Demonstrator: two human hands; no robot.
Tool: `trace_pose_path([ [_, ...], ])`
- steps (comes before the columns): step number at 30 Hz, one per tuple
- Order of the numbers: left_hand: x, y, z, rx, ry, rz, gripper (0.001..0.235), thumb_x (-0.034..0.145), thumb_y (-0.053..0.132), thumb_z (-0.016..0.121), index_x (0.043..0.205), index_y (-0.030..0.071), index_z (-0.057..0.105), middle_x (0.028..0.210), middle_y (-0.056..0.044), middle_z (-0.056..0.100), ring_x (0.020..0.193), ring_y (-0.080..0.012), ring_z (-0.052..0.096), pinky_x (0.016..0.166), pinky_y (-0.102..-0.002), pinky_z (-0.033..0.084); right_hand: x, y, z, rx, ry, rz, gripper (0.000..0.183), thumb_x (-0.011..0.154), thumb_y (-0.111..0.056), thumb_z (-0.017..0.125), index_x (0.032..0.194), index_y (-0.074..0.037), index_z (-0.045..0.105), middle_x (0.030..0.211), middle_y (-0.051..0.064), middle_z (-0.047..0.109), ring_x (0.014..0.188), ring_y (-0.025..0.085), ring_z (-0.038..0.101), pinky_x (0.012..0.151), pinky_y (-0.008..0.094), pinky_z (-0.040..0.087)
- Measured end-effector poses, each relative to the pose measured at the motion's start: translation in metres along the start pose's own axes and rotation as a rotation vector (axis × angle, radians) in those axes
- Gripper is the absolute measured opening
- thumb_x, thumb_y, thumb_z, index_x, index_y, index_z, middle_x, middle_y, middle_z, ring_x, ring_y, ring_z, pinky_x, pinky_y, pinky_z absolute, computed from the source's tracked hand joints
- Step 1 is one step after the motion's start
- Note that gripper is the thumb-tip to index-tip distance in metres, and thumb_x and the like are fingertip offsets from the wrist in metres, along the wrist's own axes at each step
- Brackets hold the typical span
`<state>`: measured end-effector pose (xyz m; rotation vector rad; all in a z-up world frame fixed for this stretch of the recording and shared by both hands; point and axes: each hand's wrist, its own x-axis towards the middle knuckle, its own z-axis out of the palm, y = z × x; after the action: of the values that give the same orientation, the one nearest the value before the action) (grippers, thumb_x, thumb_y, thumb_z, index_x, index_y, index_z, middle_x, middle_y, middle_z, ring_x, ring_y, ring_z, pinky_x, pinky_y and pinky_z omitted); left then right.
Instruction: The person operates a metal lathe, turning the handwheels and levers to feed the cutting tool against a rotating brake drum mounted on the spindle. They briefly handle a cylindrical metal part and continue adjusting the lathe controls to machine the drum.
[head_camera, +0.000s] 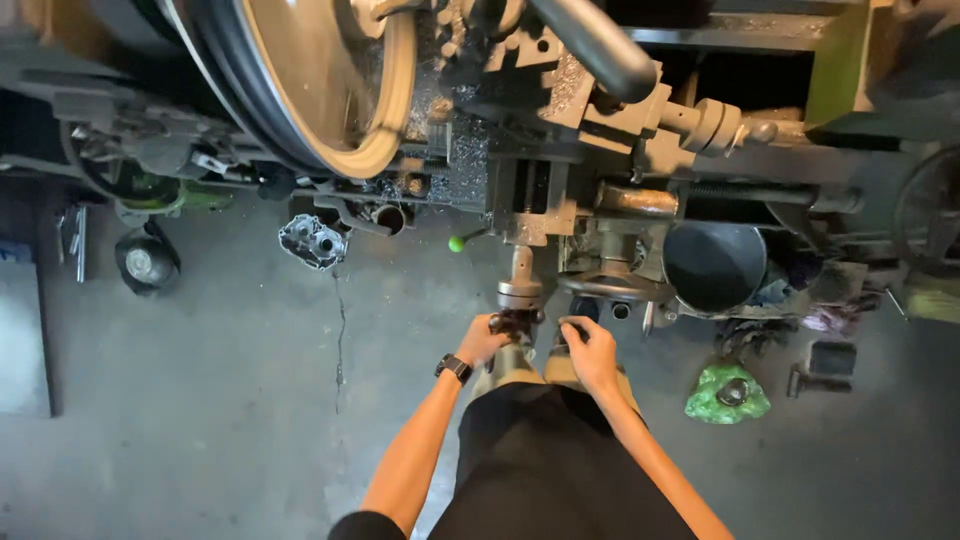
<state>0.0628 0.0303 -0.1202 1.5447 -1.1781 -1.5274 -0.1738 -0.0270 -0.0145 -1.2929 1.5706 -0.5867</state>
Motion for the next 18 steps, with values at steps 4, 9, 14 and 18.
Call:
trace_pose_path([
  [4,0.014,-0.028,0.036,-0.307,0.132,-0.495,0.023,0.080,0.001,0.048,0.089,0.000,0.069,0.075,-0.010,0.070,0.062,-0.0187,0.070,0.056,-0.040,0.062,0.002,-0.020,-0.002,-0.013,0.015,0.099,0.022,0.092,-0.018,0.068,0.105,-0.003,0.077,0.082,0.010,0.077,0.072,0.015,0.068,0.069,0.031,0.055],
  [9,-0.016,0.025,0.070,0.018,0.120,-0.414,0.025,0.090,0.020,0.067,0.077,-0.001,0.067,0.065,-0.013,0.065,0.060,-0.0203,0.063,0.057,-0.041,0.050,0.009,-0.039,0.011,0.013,0.186,0.180,0.023,0.089,-0.021,0.075,0.091,0.001,0.071,0.072,0.011,0.069,0.065,0.015,0.060,0.064,0.033,0.052],
  [14,-0.002,-0.121,0.096,0.103,0.354,-0.284,0.025,0.086,0.024,0.073,0.081,0.000,0.067,0.074,-0.018,0.068,0.069,-0.0266,0.062,0.065,-0.043,0.050,0.013,-0.035,0.028,0.031,0.077,0.036,0.026,0.084,-0.020,0.079,0.084,0.002,0.066,0.069,0.008,0.066,0.063,0.012,0.059,0.061,0.031,0.051],
  [18,-0.035,-0.005,0.056,0.083,0.213,-0.049,0.024,0.090,0.024,0.064,0.100,0.004,0.073,0.091,-0.020,0.073,0.085,-0.0235,0.069,0.079,-0.038,0.054,0.005,-0.061,0.014,0.130,0.011,-0.086,0.020,0.091,-0.018,0.075,0.085,0.000,0.070,0.070,0.010,0.068,0.064,0.013,0.059,0.062,0.031,0.050],
])
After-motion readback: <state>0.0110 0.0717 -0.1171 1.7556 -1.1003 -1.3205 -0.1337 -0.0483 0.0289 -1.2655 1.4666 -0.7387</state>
